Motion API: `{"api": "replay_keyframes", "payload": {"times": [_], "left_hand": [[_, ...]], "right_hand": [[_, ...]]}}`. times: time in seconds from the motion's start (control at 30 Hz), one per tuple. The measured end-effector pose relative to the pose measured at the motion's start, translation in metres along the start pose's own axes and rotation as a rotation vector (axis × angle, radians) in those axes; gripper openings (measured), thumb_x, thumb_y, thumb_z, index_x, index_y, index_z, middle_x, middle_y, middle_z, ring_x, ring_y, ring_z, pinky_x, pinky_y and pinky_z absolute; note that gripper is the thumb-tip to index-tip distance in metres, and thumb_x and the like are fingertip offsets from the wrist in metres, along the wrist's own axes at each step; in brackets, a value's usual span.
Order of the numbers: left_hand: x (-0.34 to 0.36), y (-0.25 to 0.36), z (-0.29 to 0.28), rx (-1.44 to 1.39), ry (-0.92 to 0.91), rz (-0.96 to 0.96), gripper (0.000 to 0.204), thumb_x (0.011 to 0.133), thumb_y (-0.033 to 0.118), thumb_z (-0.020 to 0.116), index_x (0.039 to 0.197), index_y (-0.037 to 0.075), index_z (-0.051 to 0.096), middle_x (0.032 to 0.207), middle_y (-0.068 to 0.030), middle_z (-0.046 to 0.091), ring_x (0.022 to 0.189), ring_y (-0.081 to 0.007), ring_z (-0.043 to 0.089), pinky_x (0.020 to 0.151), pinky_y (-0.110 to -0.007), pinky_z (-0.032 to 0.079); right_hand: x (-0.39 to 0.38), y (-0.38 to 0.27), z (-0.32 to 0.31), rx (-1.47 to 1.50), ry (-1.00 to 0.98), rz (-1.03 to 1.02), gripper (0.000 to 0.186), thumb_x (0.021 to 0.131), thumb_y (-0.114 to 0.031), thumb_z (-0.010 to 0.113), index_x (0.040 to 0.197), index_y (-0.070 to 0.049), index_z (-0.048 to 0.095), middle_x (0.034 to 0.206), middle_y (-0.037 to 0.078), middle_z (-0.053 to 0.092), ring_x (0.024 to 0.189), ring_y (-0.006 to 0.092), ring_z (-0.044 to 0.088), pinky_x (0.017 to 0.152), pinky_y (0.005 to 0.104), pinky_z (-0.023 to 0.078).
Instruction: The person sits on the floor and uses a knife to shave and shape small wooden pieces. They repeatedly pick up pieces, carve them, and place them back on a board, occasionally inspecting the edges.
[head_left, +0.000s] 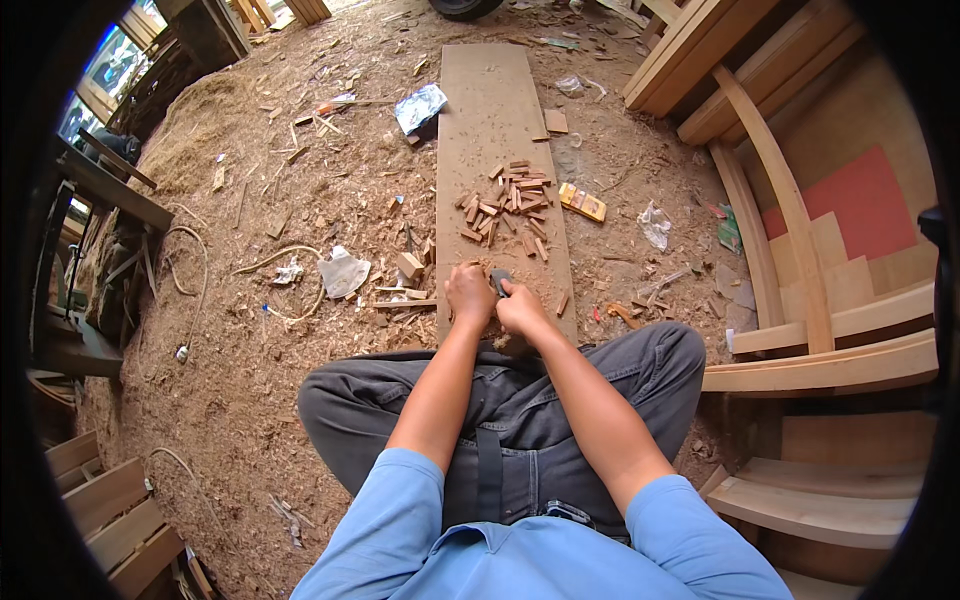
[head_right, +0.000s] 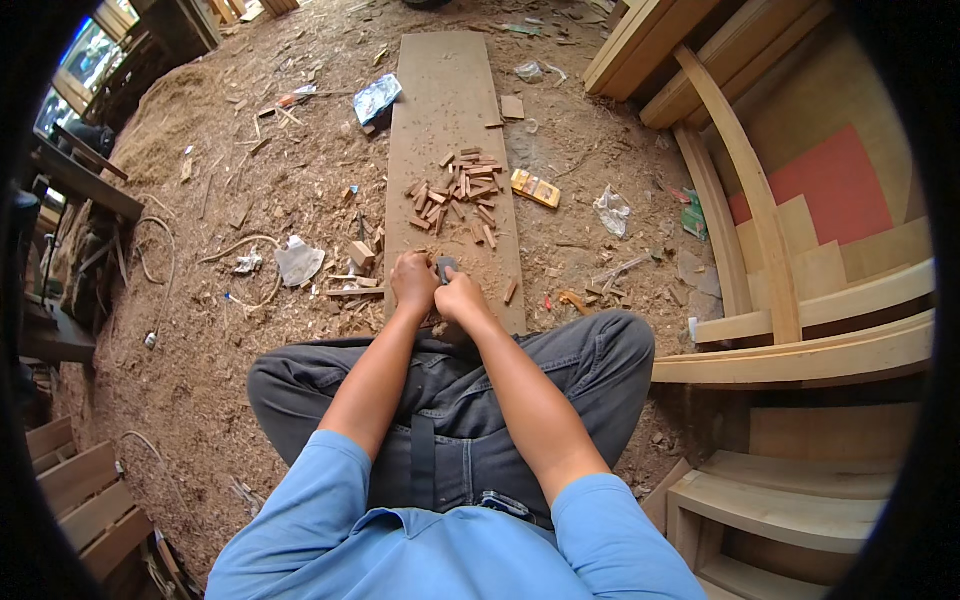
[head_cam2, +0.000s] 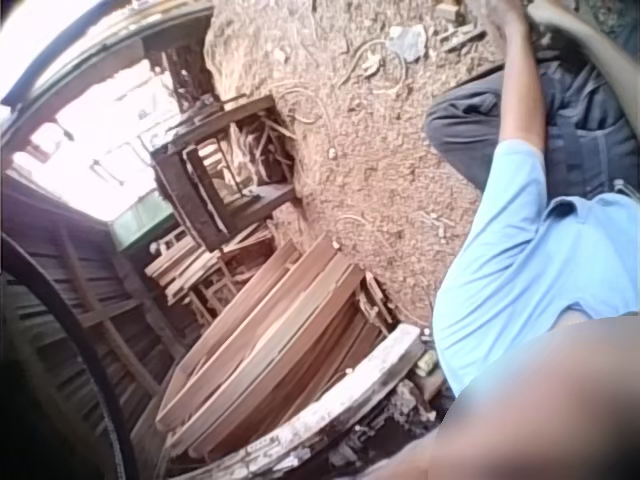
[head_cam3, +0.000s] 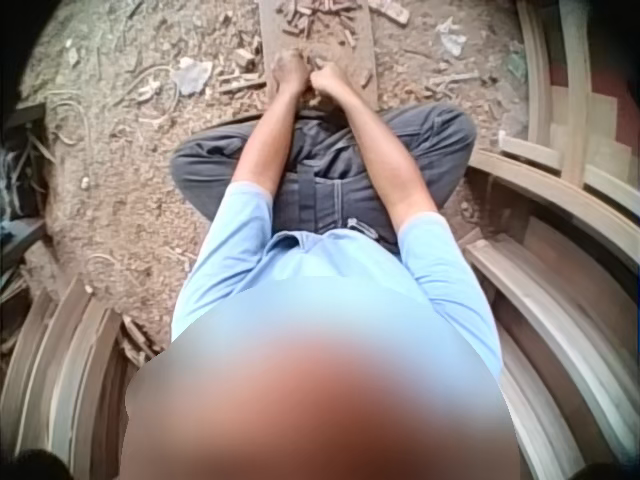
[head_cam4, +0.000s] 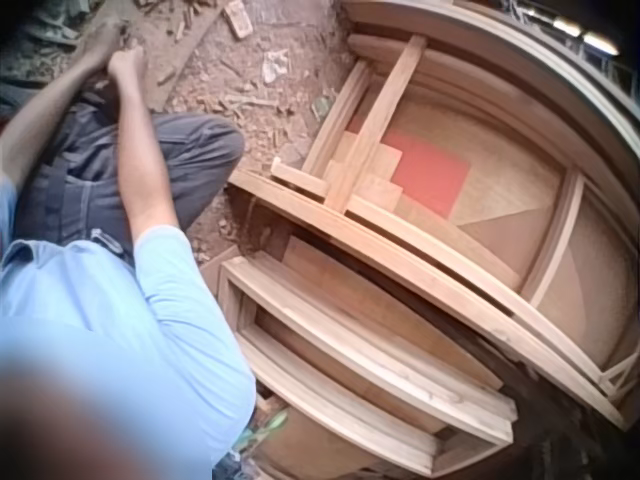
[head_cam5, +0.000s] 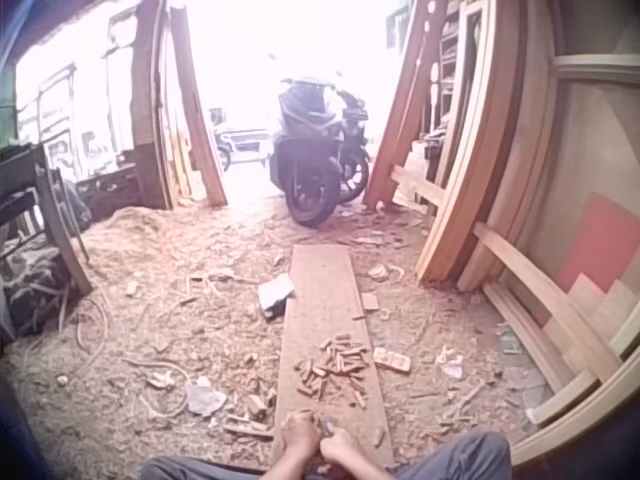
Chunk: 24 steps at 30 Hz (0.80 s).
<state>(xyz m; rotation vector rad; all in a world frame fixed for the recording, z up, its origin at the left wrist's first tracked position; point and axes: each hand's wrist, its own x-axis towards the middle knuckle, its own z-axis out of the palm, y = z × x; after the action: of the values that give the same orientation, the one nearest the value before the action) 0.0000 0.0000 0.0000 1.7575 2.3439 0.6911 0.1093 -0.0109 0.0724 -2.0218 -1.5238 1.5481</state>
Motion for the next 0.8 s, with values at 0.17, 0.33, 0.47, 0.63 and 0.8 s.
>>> {"api": "replay_keyframes", "payload": {"times": [0.17,0.33,0.47,0.63,0.8], "left_hand": [[0.005,-0.001,0.005,-0.051,0.036,-0.007,0.009,0.074,0.013,0.067,0.074,0.007,0.072,0.087,-0.0103,0.068,0.091,-0.0301,0.064,0.078,-0.044,0.05],[0.004,-0.003,0.008,-0.099,0.061,0.012,0.01,0.073,0.011,0.067,0.071,0.003,0.071,0.083,-0.0163,0.067,0.085,-0.0342,0.064,0.076,-0.045,0.051],[0.007,-0.005,0.009,-0.162,0.034,0.035,0.009,0.072,0.007,0.065,0.07,0.0,0.07,0.08,-0.0205,0.066,0.084,-0.0369,0.064,0.077,-0.046,0.051],[0.008,-0.003,0.006,-0.149,-0.011,0.065,0.009,0.07,0.003,0.063,0.071,-0.003,0.069,0.084,-0.0233,0.066,0.086,-0.039,0.064,0.079,-0.045,0.051],[0.008,0.001,-0.001,-0.118,-0.069,0.041,0.008,0.07,0.002,0.065,0.072,-0.003,0.069,0.089,-0.0228,0.066,0.092,-0.0388,0.064,0.084,-0.045,0.052]], "right_hand": [[0.0,-0.002,0.002,0.003,0.008,-0.018,0.062,0.081,-0.012,0.049,0.143,-0.007,0.05,0.122,0.028,0.063,0.11,0.0347,0.065,0.094,0.0378,0.05],[-0.001,0.001,0.001,0.157,-0.061,-0.012,0.064,0.081,-0.009,0.047,0.144,-0.007,0.048,0.098,0.024,0.071,0.068,0.0254,0.069,0.065,0.0362,0.054],[0.0,0.006,0.002,0.231,-0.063,-0.003,0.065,0.08,-0.008,0.046,0.145,-0.007,0.048,0.092,0.022,0.071,0.06,0.022,0.067,0.059,0.0351,0.053],[0.006,0.017,0.008,0.161,-0.025,-0.063,0.065,0.08,-0.009,0.046,0.145,-0.011,0.048,0.098,0.024,0.071,0.067,0.0252,0.07,0.065,0.0366,0.055],[0.019,0.029,0.014,0.123,-0.011,-0.093,0.062,0.08,-0.013,0.049,0.143,-0.015,0.051,0.12,0.027,0.064,0.104,0.0331,0.066,0.093,0.0384,0.05]]}}
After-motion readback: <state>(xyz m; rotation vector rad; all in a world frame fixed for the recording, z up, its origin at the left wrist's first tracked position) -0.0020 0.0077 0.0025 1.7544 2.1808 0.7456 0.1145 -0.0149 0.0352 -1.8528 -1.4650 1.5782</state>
